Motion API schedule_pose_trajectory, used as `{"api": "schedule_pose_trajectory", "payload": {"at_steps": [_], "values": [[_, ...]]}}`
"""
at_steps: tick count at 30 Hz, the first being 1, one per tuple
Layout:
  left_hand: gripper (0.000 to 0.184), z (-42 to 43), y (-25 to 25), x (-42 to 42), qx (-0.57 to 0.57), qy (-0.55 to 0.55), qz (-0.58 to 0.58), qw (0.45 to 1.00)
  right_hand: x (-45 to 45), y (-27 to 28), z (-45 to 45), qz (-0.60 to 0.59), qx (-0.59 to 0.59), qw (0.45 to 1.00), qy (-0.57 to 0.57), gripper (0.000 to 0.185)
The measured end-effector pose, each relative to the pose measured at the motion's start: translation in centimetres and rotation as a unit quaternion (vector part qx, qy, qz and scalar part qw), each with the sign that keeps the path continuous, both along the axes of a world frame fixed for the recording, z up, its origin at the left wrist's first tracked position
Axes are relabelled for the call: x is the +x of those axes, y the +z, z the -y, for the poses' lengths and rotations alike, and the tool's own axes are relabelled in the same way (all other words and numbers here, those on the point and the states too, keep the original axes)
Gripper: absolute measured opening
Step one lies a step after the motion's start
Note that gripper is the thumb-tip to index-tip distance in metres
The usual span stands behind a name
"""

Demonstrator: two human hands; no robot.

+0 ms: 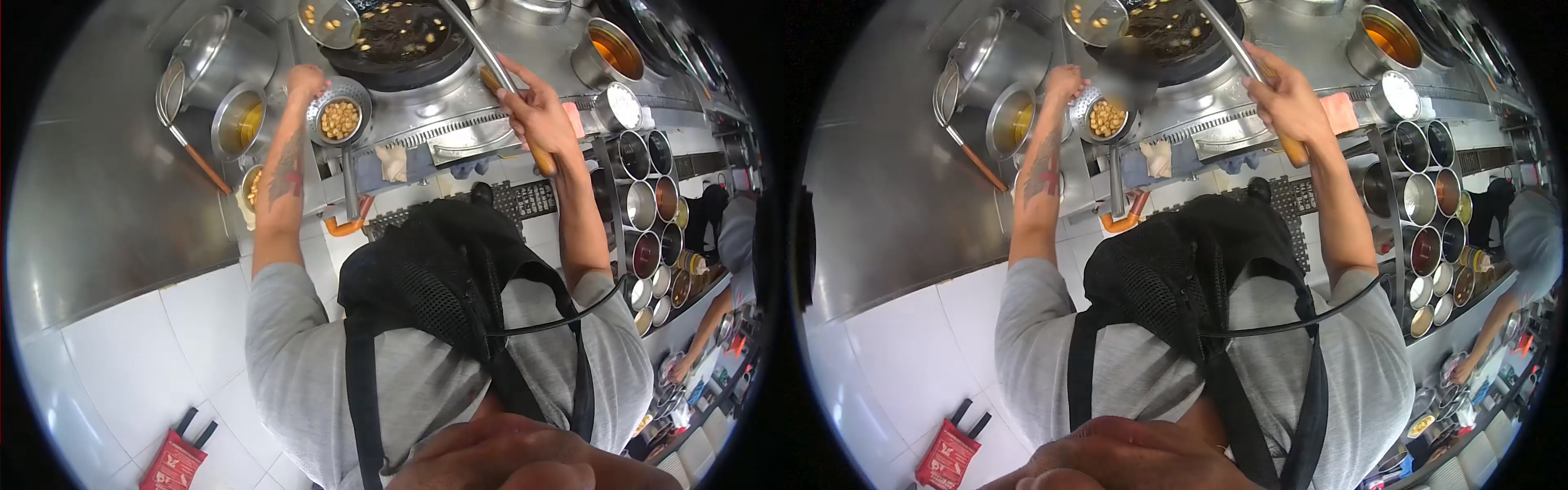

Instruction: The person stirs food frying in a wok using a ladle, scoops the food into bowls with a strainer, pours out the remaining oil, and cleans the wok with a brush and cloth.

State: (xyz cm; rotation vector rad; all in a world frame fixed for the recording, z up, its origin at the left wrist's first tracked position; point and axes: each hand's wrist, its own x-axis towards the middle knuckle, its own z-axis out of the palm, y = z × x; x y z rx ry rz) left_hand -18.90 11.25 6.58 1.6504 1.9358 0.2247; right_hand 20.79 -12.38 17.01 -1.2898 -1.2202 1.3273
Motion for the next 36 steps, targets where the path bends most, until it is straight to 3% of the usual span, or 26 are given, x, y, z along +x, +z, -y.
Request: {"api": "schedule_pose_trajectory", "payload": {"at_steps": [1,2,3,4,5,8,10,11,13,14,17,18,19,21,23,24,27,29,31,36], "values": [[0.033,-0.3,-0.1,1.3,-0.004,-0.030,-0.051,0.998,0.8,-0.3,0.5,-0.005,0.001,1.000,-0.004,0.058],[0.035,-0.9,-1.5,2.3,-0.042,0.059,0.134,0.988,1.5,-0.8,1.0,-0.022,-0.002,0.999,-0.023,0.058],[0.038,-1.3,-2.9,2.9,-0.080,0.145,0.315,0.935,2.2,-1.2,1.4,-0.037,-0.005,0.998,-0.041,0.058],[0.038,-1.4,-4.4,3.2,-0.080,0.140,0.314,0.936,2.8,-1.3,1.8,-0.048,-0.003,0.998,-0.049,0.058],[0.040,-1.4,-5.5,3.8,-0.120,0.158,0.403,0.894,3.5,-1.4,2.2,-0.047,-0.001,0.997,-0.055,0.058],[0.044,-1.4,-6.7,6.7,-0.168,0.182,0.508,0.825,5.3,-1.8,3.1,-0.049,-0.009,0.996,-0.071,0.058],[0.022,0.2,-6.2,9.0,-0.134,0.197,0.493,0.837,6.2,-1.9,3.5,-0.064,-0.005,0.995,-0.071,0.056],[0.022,1.7,-4.8,10.0,-0.138,0.193,0.496,0.836,6.7,-2.1,3.7,-0.060,-0.005,0.995,-0.076,0.056],[0.028,3.0,-2.4,11.6,-0.051,0.205,0.434,0.876,7.4,-2.4,4.0,-0.047,-0.015,0.996,-0.079,0.056],[0.044,2.3,-3.3,10.9,-0.057,0.195,0.406,0.891,7.4,-2.4,4.3,-0.049,-0.022,0.995,-0.084,0.057],[0.047,2.9,-3.8,12.1,-0.076,0.175,0.387,0.902,7.0,-2.6,4.9,-0.053,-0.030,0.994,-0.095,0.058],[0.034,3.2,-4.0,12.8,-0.088,0.190,0.431,0.878,6.9,-2.7,5.0,-0.048,-0.033,0.994,-0.092,0.058],[0.034,2.6,-5.7,12.1,-0.091,0.186,0.431,0.878,6.7,-2.7,4.9,-0.048,-0.033,0.994,-0.097,0.058],[0.027,1.0,-9.9,10.9,-0.153,0.154,0.575,0.789,6.7,-2.7,5.2,-0.041,-0.029,0.995,-0.088,0.059],[0.029,3.5,-10.2,11.3,-0.178,0.070,0.621,0.760,6.7,-3.6,5.4,0.072,-0.028,0.992,-0.104,0.058],[0.029,4.3,-9.8,11.9,-0.188,0.040,0.623,0.758,6.9,-3.6,5.8,0.051,-0.058,0.993,-0.091,0.061],[0.031,7.1,-7.9,13.4,-0.214,0.015,0.605,0.767,6.9,-4.0,5.9,0.131,0.023,0.976,-0.172,0.062],[0.033,8.3,-6.5,13.3,-0.215,0.020,0.586,0.781,6.2,-4.0,5.5,0.058,0.010,0.995,-0.082,0.060],[0.034,8.5,-5.1,12.2,-0.209,0.012,0.579,0.788,5.4,-4.2,5.3,0.051,0.028,0.995,-0.084,0.061],[0.038,3.1,-4.7,7.6,-0.253,-0.085,0.600,0.754,3.1,-3.9,6.9,0.026,0.037,0.994,-0.101,0.062]]}}
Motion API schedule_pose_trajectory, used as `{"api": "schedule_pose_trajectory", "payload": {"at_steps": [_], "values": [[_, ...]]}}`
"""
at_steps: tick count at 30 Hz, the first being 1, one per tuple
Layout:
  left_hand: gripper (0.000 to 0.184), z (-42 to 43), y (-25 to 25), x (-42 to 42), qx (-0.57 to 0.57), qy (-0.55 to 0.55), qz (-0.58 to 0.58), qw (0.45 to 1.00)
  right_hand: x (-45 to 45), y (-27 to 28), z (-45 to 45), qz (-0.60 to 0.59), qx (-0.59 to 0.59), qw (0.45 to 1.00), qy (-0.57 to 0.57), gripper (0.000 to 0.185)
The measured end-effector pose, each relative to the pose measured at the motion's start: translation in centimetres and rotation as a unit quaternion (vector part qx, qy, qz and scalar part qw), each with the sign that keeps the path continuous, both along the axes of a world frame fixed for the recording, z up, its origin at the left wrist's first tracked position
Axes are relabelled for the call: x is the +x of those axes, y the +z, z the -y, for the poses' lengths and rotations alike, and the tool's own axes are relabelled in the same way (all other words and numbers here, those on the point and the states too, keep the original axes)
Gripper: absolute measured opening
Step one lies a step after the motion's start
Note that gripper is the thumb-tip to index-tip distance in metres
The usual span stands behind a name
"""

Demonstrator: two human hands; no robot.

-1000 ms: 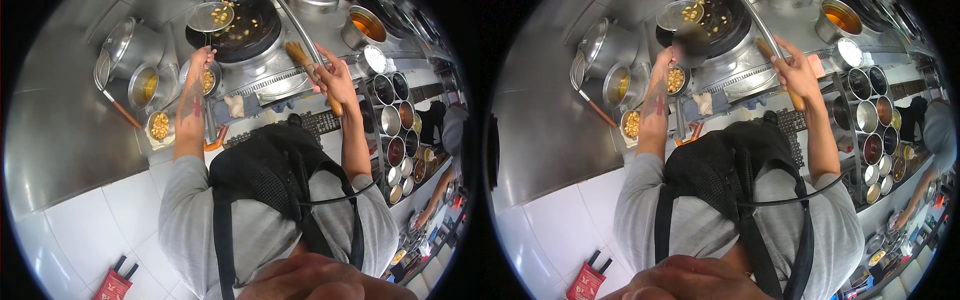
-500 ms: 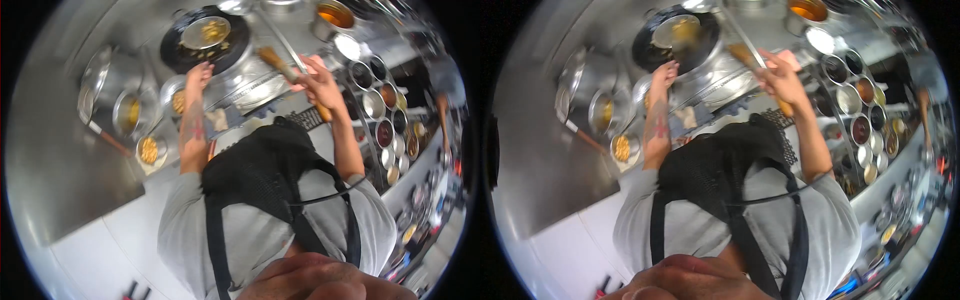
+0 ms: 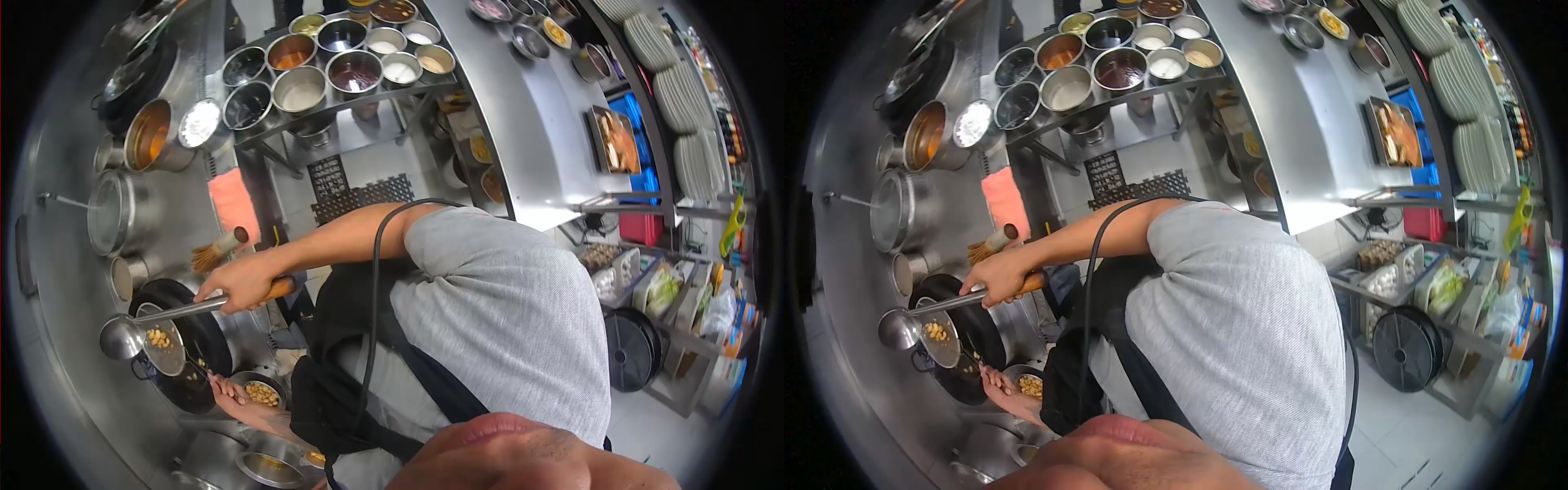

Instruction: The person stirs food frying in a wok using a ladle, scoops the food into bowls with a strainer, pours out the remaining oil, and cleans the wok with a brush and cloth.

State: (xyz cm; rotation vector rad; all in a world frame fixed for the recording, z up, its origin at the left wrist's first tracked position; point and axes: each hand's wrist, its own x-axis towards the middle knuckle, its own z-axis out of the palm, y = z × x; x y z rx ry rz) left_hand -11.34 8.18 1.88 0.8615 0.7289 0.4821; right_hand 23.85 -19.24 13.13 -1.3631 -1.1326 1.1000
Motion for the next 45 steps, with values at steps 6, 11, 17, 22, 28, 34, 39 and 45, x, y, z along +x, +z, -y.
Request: {"api": "schedule_pose_trajectory", "payload": {"at_steps": [6,11,17,22,28,34,39,45], "values": [[0.023,6.1,5.0,5.3,-0.020,0.114,-0.061,0.991,-1.0,-0.3,-0.2,0.043,-0.004,0.999,-0.022,0.060],[0.034,13.6,7.8,8.2,0.330,0.109,-0.027,0.937,-0.7,1.6,-0.3,0.058,-0.030,0.998,-0.014,0.057],[0.036,8.6,1.2,8.5,-0.022,0.026,0.161,0.986,1.0,-6.0,-4.2,0.130,0.114,0.983,-0.069,0.058],[0.030,5.1,-1.3,10.6,-0.349,0.124,0.386,0.845,-0.2,1.4,-4.2,-0.089,-0.042,0.994,-0.041,0.058],[0.021,2.6,0.7,10.0,-0.388,0.277,0.363,0.800,0.2,1.6,-5.8,-0.127,-0.034,0.991,-0.011,0.057],[0.005,-2.9,-2.4,7.3,-0.237,0.296,0.192,0.905,0.3,1.1,-5.4,-0.121,-0.032,0.992,-0.009,0.056],[0.012,-1.3,-3.9,6.9,-0.183,0.270,0.177,0.929,0.4,-0.1,-4.6,-0.098,-0.042,0.994,-0.003,0.059],[0.014,-1.1,-2.3,6.9,-0.186,0.309,0.172,0.917,0.5,-0.7,-4.6,-0.087,-0.057,0.995,-0.004,0.060]]}}
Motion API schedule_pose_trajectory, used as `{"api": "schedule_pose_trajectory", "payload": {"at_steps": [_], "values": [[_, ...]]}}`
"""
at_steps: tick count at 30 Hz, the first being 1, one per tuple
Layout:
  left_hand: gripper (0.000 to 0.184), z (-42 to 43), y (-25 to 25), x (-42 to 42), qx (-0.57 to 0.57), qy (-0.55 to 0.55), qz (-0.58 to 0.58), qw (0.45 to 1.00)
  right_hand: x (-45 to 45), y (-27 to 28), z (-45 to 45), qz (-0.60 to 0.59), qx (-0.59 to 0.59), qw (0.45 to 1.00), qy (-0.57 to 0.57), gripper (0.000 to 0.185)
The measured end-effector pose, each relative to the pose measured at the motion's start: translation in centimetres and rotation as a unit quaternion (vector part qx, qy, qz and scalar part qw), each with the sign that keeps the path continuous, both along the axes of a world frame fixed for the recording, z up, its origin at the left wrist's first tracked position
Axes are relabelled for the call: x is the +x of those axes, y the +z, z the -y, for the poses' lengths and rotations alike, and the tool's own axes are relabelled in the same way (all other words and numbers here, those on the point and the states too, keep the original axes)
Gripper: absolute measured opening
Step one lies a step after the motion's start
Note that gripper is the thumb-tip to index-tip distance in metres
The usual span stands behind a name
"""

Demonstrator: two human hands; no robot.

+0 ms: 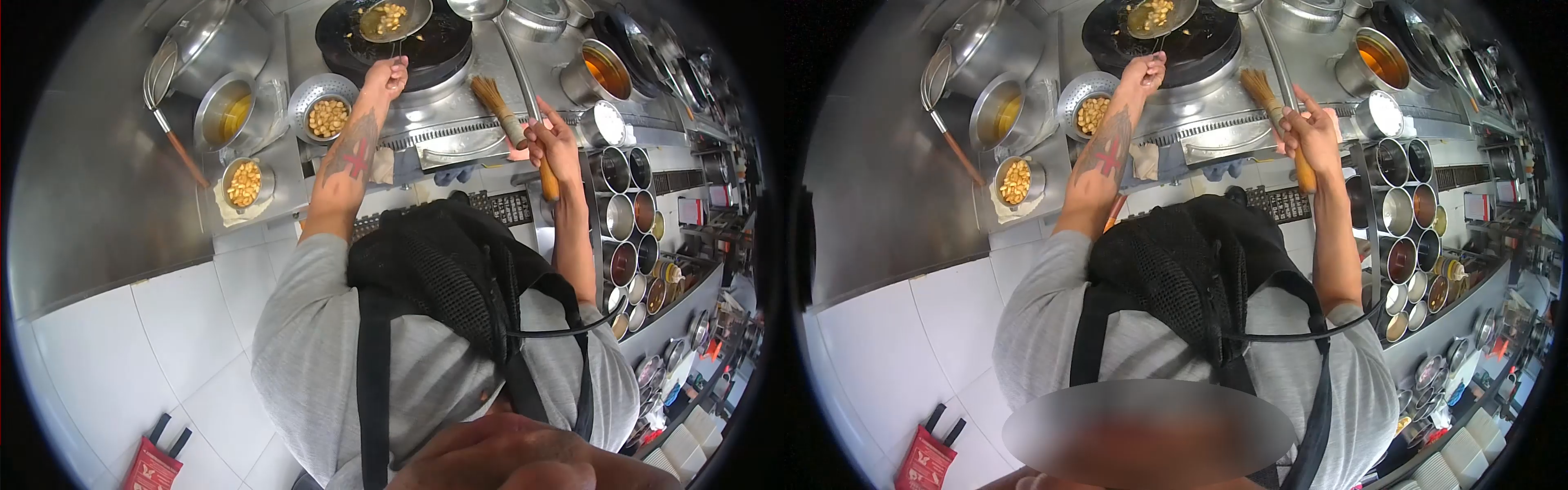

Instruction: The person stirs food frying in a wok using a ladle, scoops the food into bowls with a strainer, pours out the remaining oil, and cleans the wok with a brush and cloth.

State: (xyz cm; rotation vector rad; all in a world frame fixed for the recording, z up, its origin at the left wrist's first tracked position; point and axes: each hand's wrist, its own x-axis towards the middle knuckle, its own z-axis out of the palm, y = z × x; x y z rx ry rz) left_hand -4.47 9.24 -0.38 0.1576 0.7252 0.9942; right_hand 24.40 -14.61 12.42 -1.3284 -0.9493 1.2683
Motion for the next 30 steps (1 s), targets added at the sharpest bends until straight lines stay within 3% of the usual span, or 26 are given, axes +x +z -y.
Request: {"api": "schedule_pose_trajectory", "payload": {"at_steps": [2,4,6,8,10,11,12,16,23,25,29,30], "values": [[0.013,-0.1,0.0,-0.5,-0.030,0.008,0.095,0.995,0.0,0.2,0.1,-0.003,-0.002,1.000,0.012,0.060],[0.011,0.3,-0.4,-0.4,-0.063,0.058,0.089,0.992,-0.2,0.6,-0.3,-0.007,0.003,1.000,0.023,0.061],[0.010,1.8,-1.6,-1.0,0.042,0.001,0.070,0.997,-0.5,0.7,-0.1,-0.022,0.000,0.999,0.023,0.060],[0.020,3.9,-0.3,-0.6,0.034,0.052,0.036,0.997,-0.5,0.6,0.0,-0.028,0.003,0.999,0.029,0.060],[0.029,6.4,2.3,-0.8,0.049,0.025,-0.195,0.979,-0.5,0.6,0.0,-0.034,0.009,0.999,0.033,0.060],[0.039,5.0,0.6,-2.6,0.060,-0.010,-0.215,0.975,-0.5,0.6,0.0,-0.038,0.007,0.999,0.039,0.060],[0.030,3.5,-0.7,-4.4,0.060,-0.001,-0.243,0.968,-0.5,0.5,0.1,-0.043,0.005,0.998,0.043,0.060],[0.039,3.6,6.0,-9.0,0.103,-0.040,-0.437,0.893,-0.3,0.1,0.2,-0.038,0.010,0.998,0.054,0.060],[0.043,-0.7,12.4,-18.9,0.142,-0.164,-0.605,0.766,0.3,-0.6,1.5,-0.087,-0.006,0.996,0.035,0.061],[0.041,-0.8,14.1,-19.4,0.095,-0.224,-0.669,0.702,0.5,-0.7,1.9,-0.085,-0.011,0.996,0.034,0.061],[0.041,-1.5,14.2,-18.9,0.063,-0.303,-0.634,0.709,0.9,-0.8,1.9,-0.098,-0.007,0.995,0.028,0.062],[0.039,-0.8,13.6,-18.6,0.057,-0.319,-0.571,0.755,1.0,-0.7,1.9,-0.098,-0.009,0.995,0.022,0.062]]}}
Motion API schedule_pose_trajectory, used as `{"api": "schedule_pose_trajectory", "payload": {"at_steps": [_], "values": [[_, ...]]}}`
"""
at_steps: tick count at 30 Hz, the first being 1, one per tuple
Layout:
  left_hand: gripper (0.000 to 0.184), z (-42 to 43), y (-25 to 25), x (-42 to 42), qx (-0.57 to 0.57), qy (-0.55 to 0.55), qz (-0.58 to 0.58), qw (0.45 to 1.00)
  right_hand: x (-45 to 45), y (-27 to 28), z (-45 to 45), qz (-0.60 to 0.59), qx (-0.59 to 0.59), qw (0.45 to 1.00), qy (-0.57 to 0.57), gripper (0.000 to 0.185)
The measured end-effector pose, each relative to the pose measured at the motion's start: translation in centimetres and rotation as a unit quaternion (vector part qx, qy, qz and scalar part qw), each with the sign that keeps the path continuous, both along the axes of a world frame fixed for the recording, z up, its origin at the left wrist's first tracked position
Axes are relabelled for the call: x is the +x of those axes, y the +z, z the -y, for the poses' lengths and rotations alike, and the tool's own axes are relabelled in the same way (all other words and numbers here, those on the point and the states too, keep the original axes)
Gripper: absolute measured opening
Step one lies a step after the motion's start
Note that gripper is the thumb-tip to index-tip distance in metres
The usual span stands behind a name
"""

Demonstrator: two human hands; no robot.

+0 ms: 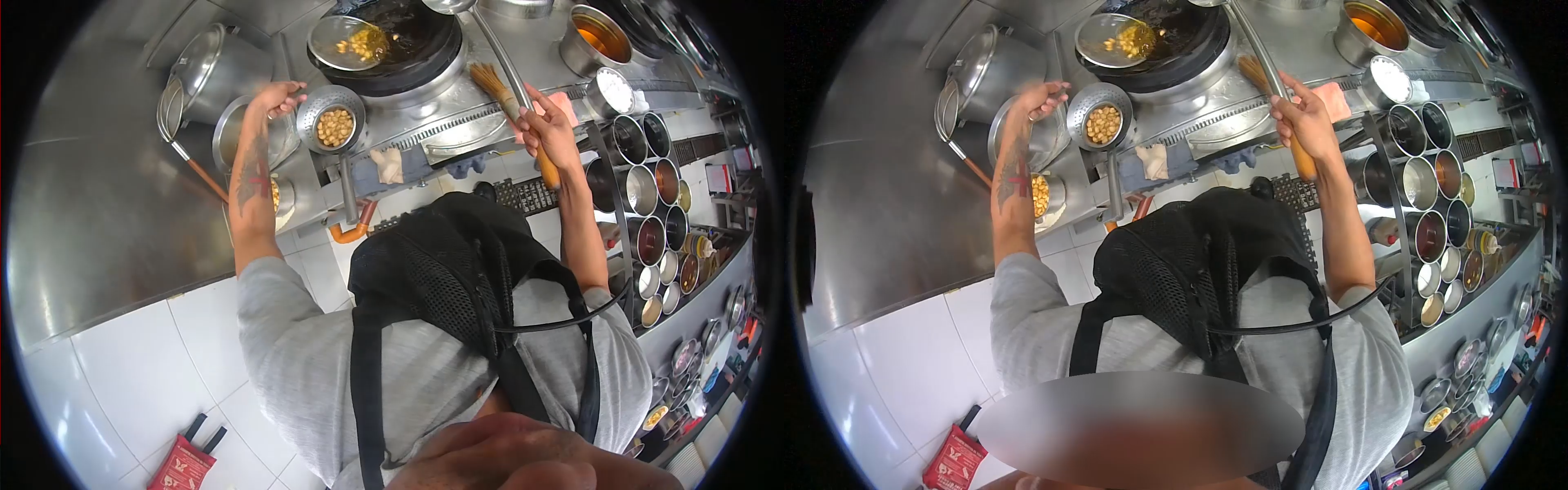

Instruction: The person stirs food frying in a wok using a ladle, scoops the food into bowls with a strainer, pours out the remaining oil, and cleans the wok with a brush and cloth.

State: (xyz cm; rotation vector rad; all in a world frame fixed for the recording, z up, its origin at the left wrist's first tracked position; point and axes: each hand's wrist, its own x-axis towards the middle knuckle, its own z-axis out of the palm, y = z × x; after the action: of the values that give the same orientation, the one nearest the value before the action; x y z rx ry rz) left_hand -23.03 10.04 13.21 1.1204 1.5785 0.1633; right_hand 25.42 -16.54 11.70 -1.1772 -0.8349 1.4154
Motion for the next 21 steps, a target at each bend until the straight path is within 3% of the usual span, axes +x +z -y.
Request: {"api": "schedule_pose_trajectory", "payload": {"at_steps": [1,2,4,12,15,16,18,19,21], "values": [[0.037,0.5,-0.7,0.4,-0.037,0.001,0.071,0.997,0.1,0.0,0.0,-0.001,0.000,1.000,-0.003,0.062],[0.037,0.8,-2.0,0.6,-0.037,-0.002,0.070,0.997,0.3,0.0,0.1,0.001,0.004,1.000,-0.003,0.062],[0.036,1.5,-5.5,0.7,-0.079,0.049,0.214,0.972,0.6,-0.1,0.2,0.002,0.006,1.000,-0.008,0.062],[0.043,4.0,-11.1,4.9,-0.107,0.052,0.437,0.892,1.4,0.2,-0.4,0.034,0.007,0.999,-0.015,0.062],[0.042,5.4,-10.2,8.5,-0.200,0.114,0.550,0.803,1.5,-0.5,-0.9,0.046,0.009,0.999,-0.028,0.062],[0.042,5.8,-10.0,9.7,-0.196,0.121,0.554,0.800,1.4,-0.4,-1.2,0.048,0.009,0.999,-0.020,0.062],[0.038,6.1,-10.5,11.4,-0.285,0.229,0.663,0.654,1.0,-0.3,-1.6,0.044,0.017,0.999,-0.026,0.063],[0.038,6.3,-10.5,12.1,-0.282,0.232,0.665,0.651,1.0,-0.4,-1.8,0.044,0.013,0.999,-0.025,0.062],[0.031,6.3,-10.7,12.8,-0.304,0.310,0.692,0.577,0.6,-0.3,-2.2,0.044,0.015,0.999,-0.015,0.062]]}}
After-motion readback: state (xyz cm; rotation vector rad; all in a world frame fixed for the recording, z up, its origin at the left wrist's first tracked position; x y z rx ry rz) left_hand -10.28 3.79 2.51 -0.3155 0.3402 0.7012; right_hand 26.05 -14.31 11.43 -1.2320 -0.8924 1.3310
